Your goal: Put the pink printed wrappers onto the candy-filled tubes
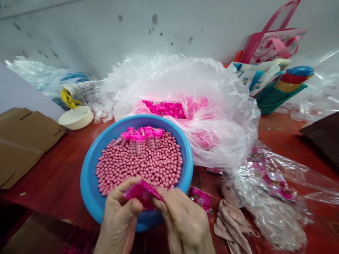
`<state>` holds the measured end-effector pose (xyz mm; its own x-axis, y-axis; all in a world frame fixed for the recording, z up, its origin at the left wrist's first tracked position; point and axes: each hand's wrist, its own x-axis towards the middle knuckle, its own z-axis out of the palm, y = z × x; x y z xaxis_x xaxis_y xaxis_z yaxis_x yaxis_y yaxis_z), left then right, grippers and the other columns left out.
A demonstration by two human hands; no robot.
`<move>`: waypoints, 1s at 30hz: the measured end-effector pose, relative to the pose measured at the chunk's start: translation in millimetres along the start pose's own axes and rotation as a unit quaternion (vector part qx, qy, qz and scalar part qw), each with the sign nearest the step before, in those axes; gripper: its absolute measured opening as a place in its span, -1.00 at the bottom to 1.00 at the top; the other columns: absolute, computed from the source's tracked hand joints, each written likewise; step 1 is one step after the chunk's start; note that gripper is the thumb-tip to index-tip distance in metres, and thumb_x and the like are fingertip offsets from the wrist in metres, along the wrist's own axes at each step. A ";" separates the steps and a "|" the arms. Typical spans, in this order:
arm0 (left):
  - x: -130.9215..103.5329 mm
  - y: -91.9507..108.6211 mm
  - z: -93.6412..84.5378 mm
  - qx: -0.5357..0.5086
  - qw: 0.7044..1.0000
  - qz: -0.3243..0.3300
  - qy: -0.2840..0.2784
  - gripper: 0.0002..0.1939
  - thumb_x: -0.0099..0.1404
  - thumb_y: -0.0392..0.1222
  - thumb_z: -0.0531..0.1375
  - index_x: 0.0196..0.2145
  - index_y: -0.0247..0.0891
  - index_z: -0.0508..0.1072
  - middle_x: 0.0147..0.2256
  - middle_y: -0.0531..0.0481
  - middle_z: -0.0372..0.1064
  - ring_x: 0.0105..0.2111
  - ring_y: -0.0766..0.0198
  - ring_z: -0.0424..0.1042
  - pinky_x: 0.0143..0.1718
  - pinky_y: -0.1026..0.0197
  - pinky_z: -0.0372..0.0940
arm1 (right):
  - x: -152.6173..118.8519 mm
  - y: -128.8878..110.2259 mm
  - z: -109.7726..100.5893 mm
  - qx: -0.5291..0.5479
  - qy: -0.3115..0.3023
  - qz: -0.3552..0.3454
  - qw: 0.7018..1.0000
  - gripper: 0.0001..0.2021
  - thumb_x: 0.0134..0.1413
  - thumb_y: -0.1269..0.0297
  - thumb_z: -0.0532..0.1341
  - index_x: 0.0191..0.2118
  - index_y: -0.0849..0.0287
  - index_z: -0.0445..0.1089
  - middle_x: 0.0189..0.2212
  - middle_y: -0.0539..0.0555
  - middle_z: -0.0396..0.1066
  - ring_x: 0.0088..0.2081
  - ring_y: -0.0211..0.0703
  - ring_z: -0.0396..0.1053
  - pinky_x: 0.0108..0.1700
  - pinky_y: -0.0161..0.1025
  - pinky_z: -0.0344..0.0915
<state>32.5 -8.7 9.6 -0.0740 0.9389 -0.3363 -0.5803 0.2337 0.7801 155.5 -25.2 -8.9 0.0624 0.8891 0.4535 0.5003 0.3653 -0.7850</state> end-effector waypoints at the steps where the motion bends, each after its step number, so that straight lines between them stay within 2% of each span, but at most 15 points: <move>1: 3.0 3.2 -4.6 -0.021 0.999 -0.024 0.005 -0.69 -0.31 -0.14 0.51 -0.52 -0.23 0.60 -0.59 0.07 0.49 -0.57 0.35 0.40 -0.49 0.36 0.32 | 10.5 -1.3 -2.8 0.008 -0.061 -0.054 0.997 -0.80 0.14 0.35 0.16 -0.17 0.10 0.51 -0.45 0.00 0.56 -0.46 -0.23 0.51 -0.43 -0.38 0.42; 2: 6.3 5.8 -8.9 -0.036 0.999 -0.036 0.008 -0.70 -0.29 -0.20 0.51 -0.51 -0.27 0.60 -0.59 0.05 0.50 -0.57 0.36 0.41 -0.48 0.37 0.34 | 21.1 -1.5 -2.9 0.007 -0.108 -0.074 0.991 -0.78 0.20 0.37 0.09 -0.20 0.11 0.50 -0.48 0.00 0.54 -0.48 -0.23 0.49 -0.44 -0.37 0.41; 4: 13.3 10.9 -16.2 -0.061 0.997 -0.033 0.019 -0.81 -0.18 -0.30 0.47 -0.53 -0.34 0.59 -0.59 0.03 0.50 -0.55 0.37 0.43 -0.43 0.40 0.36 | 42.5 2.2 3.2 -0.015 -0.214 -0.069 0.974 -0.71 0.28 0.29 0.02 -0.30 0.10 0.49 -0.54 -0.04 0.51 -0.56 -0.28 0.44 -0.51 -0.40 0.36; 5: 17.0 13.6 -19.0 -0.074 0.996 -0.028 0.029 -0.87 -0.11 -0.32 0.44 -0.53 -0.34 0.59 -0.58 0.03 0.51 -0.53 0.38 0.44 -0.40 0.42 0.37 | 53.6 6.1 8.6 -0.061 -0.263 -0.055 0.961 -0.74 0.27 0.25 0.05 -0.28 0.08 0.49 -0.47 -0.03 0.53 -0.49 -0.26 0.47 -0.46 -0.39 0.38; 6: 20.6 16.5 -21.4 -0.088 0.995 -0.025 0.042 -0.91 -0.05 -0.34 0.41 -0.52 -0.33 0.59 -0.55 0.03 0.52 -0.50 0.39 0.47 -0.36 0.43 0.37 | 64.9 11.2 15.1 -0.119 -0.278 -0.037 0.953 -0.77 0.26 0.22 0.08 -0.26 0.06 0.48 -0.43 -0.04 0.54 -0.44 -0.25 0.48 -0.40 -0.39 0.39; 8: 27.3 22.0 -24.6 -0.118 0.990 -0.028 0.072 -0.94 0.09 -0.40 0.32 -0.48 -0.30 0.59 -0.51 0.03 0.55 -0.46 0.39 0.50 -0.32 0.42 0.39 | 87.8 23.1 30.4 -0.172 -0.256 -0.007 0.951 -0.80 0.25 0.23 0.10 -0.18 0.16 0.45 -0.32 0.07 0.53 -0.30 -0.15 0.49 -0.24 -0.26 0.39; 10: 32.7 26.5 -26.5 -0.148 0.983 -0.037 0.106 -0.77 0.21 -0.48 0.18 -0.48 -0.29 0.58 -0.49 0.02 0.56 -0.46 0.39 0.52 -0.33 0.40 0.41 | 108.8 34.0 47.6 -0.214 -0.246 0.013 0.945 -0.79 0.23 0.25 0.14 -0.12 0.22 0.41 -0.21 0.15 0.48 -0.19 -0.09 0.45 -0.15 -0.15 0.38; 12: 36.5 29.2 -27.4 -0.171 0.974 -0.043 0.140 -0.66 0.26 -0.54 0.08 -0.48 -0.28 0.56 -0.48 0.03 0.57 -0.48 0.40 0.52 -0.38 0.39 0.43 | 124.6 41.4 64.4 -0.248 -0.244 0.037 0.937 -0.71 0.21 0.22 0.17 0.00 0.21 0.32 -0.05 0.13 0.38 -0.13 -0.10 0.41 -0.13 -0.05 0.39; 16: 39.9 31.1 -27.7 -0.198 0.963 -0.045 0.178 -0.63 0.30 -0.53 0.04 -0.51 -0.30 0.53 -0.53 0.04 0.54 -0.52 0.38 0.52 -0.47 0.36 0.44 | 135.2 46.5 83.6 -0.292 -0.252 0.089 0.918 -0.69 0.20 0.23 0.18 0.04 0.19 0.30 -0.01 0.13 0.35 -0.10 -0.08 0.40 -0.11 -0.03 0.38; 21: 41.9 31.9 -26.1 -0.217 0.956 -0.056 0.191 -0.62 0.33 -0.50 0.01 -0.51 -0.31 0.51 -0.54 0.01 0.54 -0.54 0.37 0.51 -0.49 0.34 0.44 | 133.1 47.5 76.0 -0.286 -0.243 0.140 0.916 -0.69 0.20 0.22 0.18 0.03 0.19 0.30 -0.02 0.11 0.36 -0.11 -0.10 0.40 -0.12 -0.04 0.38; 23: 42.7 32.5 -25.4 -0.220 0.954 -0.057 0.194 -0.61 0.35 -0.48 0.00 -0.52 -0.31 0.51 -0.54 0.00 0.54 -0.54 0.37 0.51 -0.48 0.35 0.43 | 133.1 43.7 67.6 -0.251 -0.235 0.150 0.927 -0.75 0.18 0.24 0.19 -0.06 0.24 0.34 -0.13 0.10 0.41 -0.18 -0.12 0.42 -0.15 -0.06 0.38; 26: 42.8 33.4 -25.1 -0.220 0.954 -0.057 0.194 -0.61 0.36 -0.44 0.00 -0.52 -0.31 0.50 -0.55 0.01 0.53 -0.55 0.38 0.50 -0.50 0.36 0.42 | 125.1 30.3 49.8 -0.157 -0.229 0.154 0.948 -0.89 0.10 0.32 0.23 -0.30 0.27 0.35 -0.42 0.06 0.45 -0.33 -0.13 0.44 -0.22 -0.14 0.36; 28: 42.4 33.5 -25.7 -0.218 0.955 -0.059 0.193 -0.63 0.35 -0.44 0.01 -0.52 -0.31 0.51 -0.54 0.01 0.54 -0.53 0.38 0.51 -0.49 0.37 0.42 | 110.5 18.5 36.0 -0.064 -0.249 0.157 0.954 -0.90 0.09 0.30 0.21 -0.33 0.21 0.31 -0.48 0.00 0.46 -0.40 -0.18 0.46 -0.31 -0.24 0.38; 30: 42.2 33.0 -27.1 -0.213 0.956 -0.063 0.193 -0.63 0.35 -0.44 0.03 -0.53 -0.31 0.51 -0.53 0.01 0.54 -0.52 0.38 0.52 -0.49 0.37 0.42 | 90.8 7.5 24.5 0.042 -0.280 0.179 0.942 -0.85 0.12 0.21 0.18 -0.28 0.18 0.28 -0.48 -0.01 0.49 -0.43 -0.22 0.49 -0.37 -0.30 0.41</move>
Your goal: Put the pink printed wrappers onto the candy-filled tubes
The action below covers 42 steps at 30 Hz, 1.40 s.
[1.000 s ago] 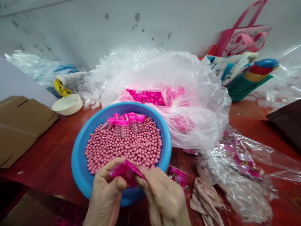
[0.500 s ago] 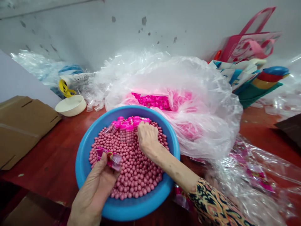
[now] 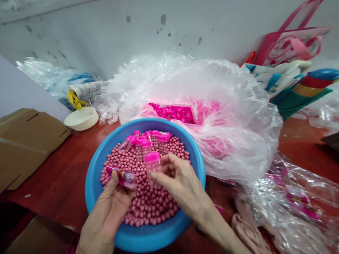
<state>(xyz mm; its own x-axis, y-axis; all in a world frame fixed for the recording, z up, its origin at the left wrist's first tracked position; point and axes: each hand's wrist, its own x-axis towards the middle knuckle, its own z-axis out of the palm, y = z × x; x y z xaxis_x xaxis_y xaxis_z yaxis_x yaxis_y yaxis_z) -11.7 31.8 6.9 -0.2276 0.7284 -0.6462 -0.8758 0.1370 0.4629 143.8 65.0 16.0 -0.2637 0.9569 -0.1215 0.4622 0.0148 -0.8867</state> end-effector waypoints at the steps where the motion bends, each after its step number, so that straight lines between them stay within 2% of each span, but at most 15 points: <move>1: 0.6 0.0 -1.0 0.004 1.000 -0.001 -0.001 -0.63 0.34 -0.44 0.03 -0.53 -0.31 0.51 -0.53 0.01 0.54 -0.52 0.38 0.52 -0.48 0.36 0.43 | -11.4 -0.4 2.9 0.119 -0.011 0.015 0.993 -0.81 0.07 0.20 0.23 -0.28 0.19 0.29 -0.48 0.00 0.47 -0.43 -0.22 0.48 -0.36 -0.28 0.41; 4: 3.8 -0.3 -4.3 0.015 1.000 -0.004 -0.006 -0.64 0.34 -0.43 0.04 -0.51 -0.31 0.53 -0.56 0.00 0.52 -0.52 0.36 0.51 -0.42 0.33 0.45 | -33.6 1.4 16.0 0.264 -0.007 0.051 0.963 -0.79 -0.01 0.20 0.30 -0.29 0.17 0.33 -0.45 -0.03 0.42 -0.43 -0.26 0.42 -0.38 -0.30 0.40; 7: 7.0 -0.6 -7.1 0.016 1.000 -0.005 -0.014 -0.65 0.35 -0.40 0.04 -0.49 -0.30 0.54 -0.55 0.00 0.52 -0.50 0.36 0.51 -0.37 0.32 0.46 | -38.2 4.1 28.9 0.277 0.004 0.042 0.960 -0.83 -0.02 0.26 0.31 -0.30 0.15 0.35 -0.48 -0.06 0.40 -0.45 -0.29 0.39 -0.41 -0.35 0.37; 12: 5.4 -2.3 -6.4 0.006 1.000 -0.008 -0.026 -0.67 0.35 -0.36 0.05 -0.49 -0.32 0.53 -0.48 -0.02 0.55 -0.43 0.32 0.53 -0.38 0.32 0.44 | -38.1 0.7 37.8 0.264 0.014 0.035 0.964 -0.88 0.00 0.32 0.29 -0.29 0.13 0.38 -0.48 -0.07 0.46 -0.45 -0.32 0.41 -0.42 -0.41 0.34; 16: 0.9 -6.2 -6.5 0.015 0.998 -0.015 -0.063 -0.76 0.34 -0.31 0.10 -0.38 -0.33 0.55 -0.40 -0.07 0.57 -0.39 0.29 0.53 -0.24 0.23 0.43 | -43.2 -4.3 35.4 0.229 0.006 0.021 0.973 -0.91 0.01 0.35 0.26 -0.30 0.14 0.37 -0.51 -0.09 0.44 -0.49 -0.35 0.40 -0.45 -0.45 0.30; 20: -1.3 -10.3 -12.5 0.042 0.994 -0.002 -0.098 -0.93 0.22 -0.30 0.24 -0.39 -0.32 0.54 -0.45 0.00 0.55 -0.42 0.33 0.50 -0.19 0.24 0.41 | -46.6 -5.5 31.6 0.139 0.004 -0.013 0.990 -0.95 0.02 0.37 0.23 -0.33 0.15 0.38 -0.56 -0.10 0.41 -0.54 -0.34 0.36 -0.52 -0.45 0.25; 23: -2.5 -12.3 -15.0 0.079 0.988 -0.007 -0.131 -0.89 0.11 -0.24 0.33 -0.39 -0.34 0.55 -0.45 -0.04 0.55 -0.39 0.24 0.51 -0.19 0.18 0.40 | -47.9 -1.4 30.4 0.083 0.025 -0.029 0.996 -0.89 0.04 0.36 0.23 -0.26 0.13 0.43 -0.56 -0.10 0.44 -0.55 -0.31 0.39 -0.52 -0.42 0.27; 26: -4.1 -12.8 -13.9 0.105 0.986 0.021 -0.129 -0.85 -0.01 -0.27 0.40 -0.42 -0.31 0.57 -0.44 -0.03 0.57 -0.38 0.22 0.53 -0.18 0.19 0.39 | -50.8 7.1 32.7 0.025 0.077 -0.082 0.993 -0.80 0.06 0.36 0.23 -0.15 0.12 0.42 -0.42 -0.05 0.53 -0.42 -0.23 0.48 -0.39 -0.38 0.38; 29: -6.0 -11.9 -11.7 0.121 0.986 0.039 -0.111 -0.84 -0.05 -0.33 0.41 -0.43 -0.28 0.58 -0.44 0.00 0.58 -0.44 0.30 0.52 -0.21 0.26 0.40 | -57.1 14.3 39.0 -0.013 0.131 -0.143 0.981 -0.71 0.10 0.37 0.21 -0.02 0.15 0.37 -0.21 0.06 0.55 -0.23 -0.16 0.51 -0.18 -0.34 0.42; 32: -8.5 -10.2 -10.3 0.128 0.986 0.033 -0.106 -0.87 -0.02 -0.38 0.39 -0.47 -0.26 0.57 -0.46 0.03 0.57 -0.49 0.39 0.50 -0.29 0.35 0.40 | -63.6 13.9 44.2 0.016 0.152 -0.160 0.975 -0.65 0.14 0.40 0.17 0.07 0.15 0.33 -0.08 0.12 0.50 -0.10 -0.11 0.48 -0.05 -0.29 0.39; 34: -10.8 -9.4 -9.9 0.126 0.986 0.028 -0.104 -0.87 -0.04 -0.38 0.40 -0.48 -0.24 0.57 -0.48 0.05 0.56 -0.51 0.41 0.49 -0.36 0.42 0.39 | -65.6 10.0 43.7 0.082 0.127 -0.134 0.979 -0.66 0.13 0.39 0.17 0.04 0.12 0.36 -0.11 0.11 0.51 -0.11 -0.09 0.47 -0.05 -0.26 0.39; 36: -13.1 -9.0 -9.8 0.123 0.987 0.025 -0.103 -0.86 -0.06 -0.37 0.42 -0.49 -0.24 0.57 -0.50 0.06 0.56 -0.53 0.43 0.49 -0.40 0.45 0.37 | -65.5 6.1 40.3 0.171 0.061 -0.075 0.981 -0.75 0.13 0.32 0.19 -0.06 0.10 0.44 -0.26 0.06 0.54 -0.24 -0.12 0.49 -0.16 -0.28 0.42; 39: -15.6 -9.4 -10.1 0.141 0.982 0.012 -0.126 -0.85 -0.04 -0.32 0.42 -0.45 -0.25 0.57 -0.51 0.04 0.56 -0.55 0.42 0.48 -0.41 0.44 0.37 | -64.0 4.1 35.0 0.309 -0.043 0.033 0.950 -0.79 0.16 0.17 0.17 -0.17 0.08 0.49 -0.42 -0.01 0.49 -0.41 -0.23 0.45 -0.34 -0.34 0.43; 41: -16.7 -10.0 -10.5 0.162 0.976 0.001 -0.148 -0.81 -0.01 -0.32 0.40 -0.37 -0.25 0.56 -0.49 0.02 0.56 -0.55 0.40 0.48 -0.43 0.43 0.37 | -64.1 6.0 34.8 0.334 -0.052 0.054 0.939 -0.76 0.16 0.13 0.17 -0.14 0.08 0.48 -0.43 -0.01 0.46 -0.42 -0.25 0.43 -0.36 -0.35 0.42; 42: -17.1 -10.4 -10.7 0.171 0.974 0.000 -0.150 -0.79 0.00 -0.33 0.39 -0.33 -0.24 0.56 -0.49 0.01 0.56 -0.54 0.39 0.48 -0.44 0.42 0.37 | -64.6 7.8 35.9 0.316 -0.041 0.047 0.947 -0.74 0.16 0.13 0.17 -0.10 0.08 0.47 -0.41 0.00 0.46 -0.41 -0.24 0.43 -0.37 -0.34 0.43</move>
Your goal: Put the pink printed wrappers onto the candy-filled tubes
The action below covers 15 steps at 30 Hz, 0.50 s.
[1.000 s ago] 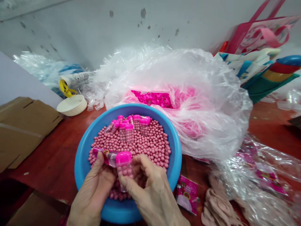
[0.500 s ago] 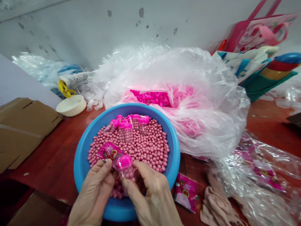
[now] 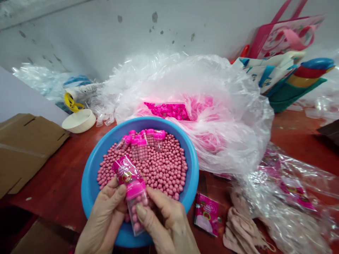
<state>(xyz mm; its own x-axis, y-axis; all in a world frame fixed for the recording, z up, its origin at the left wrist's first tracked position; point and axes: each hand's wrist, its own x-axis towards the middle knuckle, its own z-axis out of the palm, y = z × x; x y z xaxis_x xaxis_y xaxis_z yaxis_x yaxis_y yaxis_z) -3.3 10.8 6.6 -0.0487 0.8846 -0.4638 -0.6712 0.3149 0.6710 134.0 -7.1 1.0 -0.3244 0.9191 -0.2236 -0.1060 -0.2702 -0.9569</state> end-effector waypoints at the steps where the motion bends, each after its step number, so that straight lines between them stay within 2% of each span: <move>1: -0.4 -0.4 0.0 0.006 1.000 0.001 0.003 -0.78 0.02 -0.33 0.38 -0.31 -0.23 0.55 -0.48 0.02 0.56 -0.54 0.38 0.48 -0.45 0.43 0.36 | -0.5 2.7 0.1 -0.035 0.013 -0.020 0.999 -0.72 0.16 0.14 0.16 -0.06 0.09 0.45 -0.38 0.02 0.47 -0.41 -0.22 0.43 -0.39 -0.35 0.43; 3: -1.1 -1.2 -0.3 0.014 1.000 0.006 0.013 -0.80 0.03 -0.33 0.37 -0.32 -0.23 0.55 -0.50 0.05 0.54 -0.56 0.40 0.47 -0.48 0.44 0.35 | -1.5 9.1 0.6 -0.122 0.037 -0.067 0.990 -0.68 0.18 0.18 0.14 0.01 0.12 0.40 -0.28 0.08 0.50 -0.38 -0.19 0.45 -0.42 -0.35 0.42; 5: -1.3 -1.9 -1.0 0.020 1.000 0.001 0.016 -0.85 0.04 -0.32 0.37 -0.36 -0.25 0.55 -0.52 0.05 0.53 -0.58 0.41 0.45 -0.53 0.45 0.33 | -2.0 15.1 1.1 -0.192 0.063 -0.122 0.972 -0.68 0.19 0.25 0.14 0.05 0.14 0.37 -0.18 0.11 0.50 -0.31 -0.17 0.48 -0.33 -0.34 0.44; 9: 0.2 -2.9 -3.1 0.037 0.999 -0.017 0.009 -0.91 0.02 -0.28 0.38 -0.47 -0.31 0.55 -0.62 0.05 0.46 -0.67 0.40 0.37 -0.68 0.44 0.25 | -1.1 20.7 1.9 -0.232 0.091 -0.207 0.946 -0.66 0.16 0.40 0.16 0.07 0.11 0.34 -0.14 0.06 0.50 -0.20 -0.19 0.48 -0.11 -0.35 0.39; 12: 1.3 -3.3 -4.5 0.051 0.999 -0.016 -0.001 -0.83 -0.02 -0.19 0.40 -0.49 -0.33 0.55 -0.67 0.05 0.42 -0.73 0.40 0.31 -0.74 0.42 0.18 | 0.4 18.1 1.7 -0.198 0.086 -0.194 0.957 -0.70 0.16 0.38 0.17 0.02 0.10 0.37 -0.23 0.02 0.51 -0.24 -0.20 0.48 -0.16 -0.36 0.40; 15: 0.2 -3.2 -3.3 0.052 0.998 -0.017 0.000 -0.78 -0.09 -0.17 0.44 -0.49 -0.33 0.58 -0.67 0.03 0.43 -0.74 0.41 0.30 -0.72 0.41 0.20 | 2.0 11.3 -0.5 -0.150 0.061 -0.143 0.976 -0.82 0.16 0.27 0.17 -0.15 0.12 0.45 -0.39 0.00 0.48 -0.35 -0.19 0.45 -0.27 -0.34 0.40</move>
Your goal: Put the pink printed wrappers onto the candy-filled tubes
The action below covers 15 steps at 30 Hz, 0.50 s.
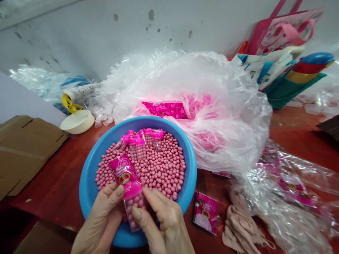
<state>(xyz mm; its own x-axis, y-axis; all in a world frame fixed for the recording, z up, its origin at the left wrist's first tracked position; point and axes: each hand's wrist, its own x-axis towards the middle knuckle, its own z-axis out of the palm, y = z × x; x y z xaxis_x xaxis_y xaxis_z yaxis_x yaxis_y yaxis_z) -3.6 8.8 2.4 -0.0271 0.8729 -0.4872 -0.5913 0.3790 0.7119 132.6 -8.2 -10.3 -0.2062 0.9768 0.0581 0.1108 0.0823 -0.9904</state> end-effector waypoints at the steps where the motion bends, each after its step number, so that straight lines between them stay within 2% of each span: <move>1: -0.8 0.3 1.1 -0.001 1.000 0.002 0.000 -0.78 -0.11 -0.18 0.45 -0.48 -0.33 0.59 -0.67 0.03 0.43 -0.73 0.42 0.31 -0.69 0.41 0.22 | 1.2 -2.0 -1.7 0.018 -0.020 0.017 1.000 -0.83 0.16 0.23 0.17 -0.21 0.13 0.46 -0.43 -0.01 0.46 -0.39 -0.20 0.44 -0.33 -0.34 0.39; 3: -2.9 1.1 4.1 -0.003 1.000 0.006 0.000 -0.81 -0.11 -0.20 0.45 -0.49 -0.33 0.60 -0.68 0.05 0.43 -0.72 0.43 0.31 -0.67 0.42 0.23 | 3.0 -5.2 -4.5 0.038 -0.053 0.046 0.997 -0.82 0.17 0.20 0.16 -0.28 0.14 0.47 -0.47 -0.01 0.43 -0.43 -0.22 0.41 -0.39 -0.35 0.37; 5: -4.9 2.2 7.2 -0.003 1.000 0.012 0.008 -0.84 -0.11 -0.21 0.45 -0.54 -0.31 0.59 -0.69 0.07 0.43 -0.72 0.44 0.31 -0.69 0.44 0.22 | 3.4 -6.0 -5.4 0.023 -0.042 0.042 0.998 -0.84 0.17 0.23 0.16 -0.26 0.14 0.47 -0.45 -0.01 0.44 -0.41 -0.22 0.41 -0.37 -0.35 0.37; 8: -6.7 3.0 9.9 0.000 0.999 0.031 0.035 -0.84 -0.13 -0.21 0.46 -0.56 -0.28 0.59 -0.63 0.08 0.48 -0.67 0.44 0.37 -0.64 0.47 0.26 | 0.7 -0.4 -1.3 -0.018 0.019 -0.027 0.999 -0.84 0.14 0.34 0.18 -0.16 0.13 0.46 -0.40 -0.02 0.47 -0.36 -0.22 0.44 -0.28 -0.36 0.37; 11: -6.6 0.4 8.2 0.009 0.999 0.031 0.043 -0.86 -0.13 -0.24 0.46 -0.53 -0.25 0.60 -0.59 0.08 0.51 -0.59 0.43 0.43 -0.53 0.47 0.32 | -5.6 12.6 9.5 -0.054 0.066 -0.101 0.991 -0.73 0.12 0.44 0.21 -0.04 0.12 0.41 -0.29 0.00 0.51 -0.29 -0.22 0.48 -0.22 -0.40 0.40; 15: -4.6 -6.7 1.7 0.000 0.997 0.067 0.036 -0.90 -0.05 -0.21 0.42 -0.50 -0.22 0.61 -0.58 0.07 0.51 -0.59 0.42 0.42 -0.51 0.44 0.34 | -12.2 29.3 27.2 -0.153 0.174 -0.199 0.952 -0.49 0.14 0.53 0.16 0.21 0.17 0.19 -0.05 0.14 0.44 -0.04 -0.15 0.42 0.03 -0.34 0.33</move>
<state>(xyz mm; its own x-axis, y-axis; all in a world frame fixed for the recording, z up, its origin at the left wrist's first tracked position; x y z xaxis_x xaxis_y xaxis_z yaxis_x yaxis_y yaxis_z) 1.8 2.8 0.8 -0.1630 0.8914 -0.4230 -0.5785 0.2610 0.7728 112.0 -23.1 -43.4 0.0380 0.8580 0.5123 0.3811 0.4615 -0.8011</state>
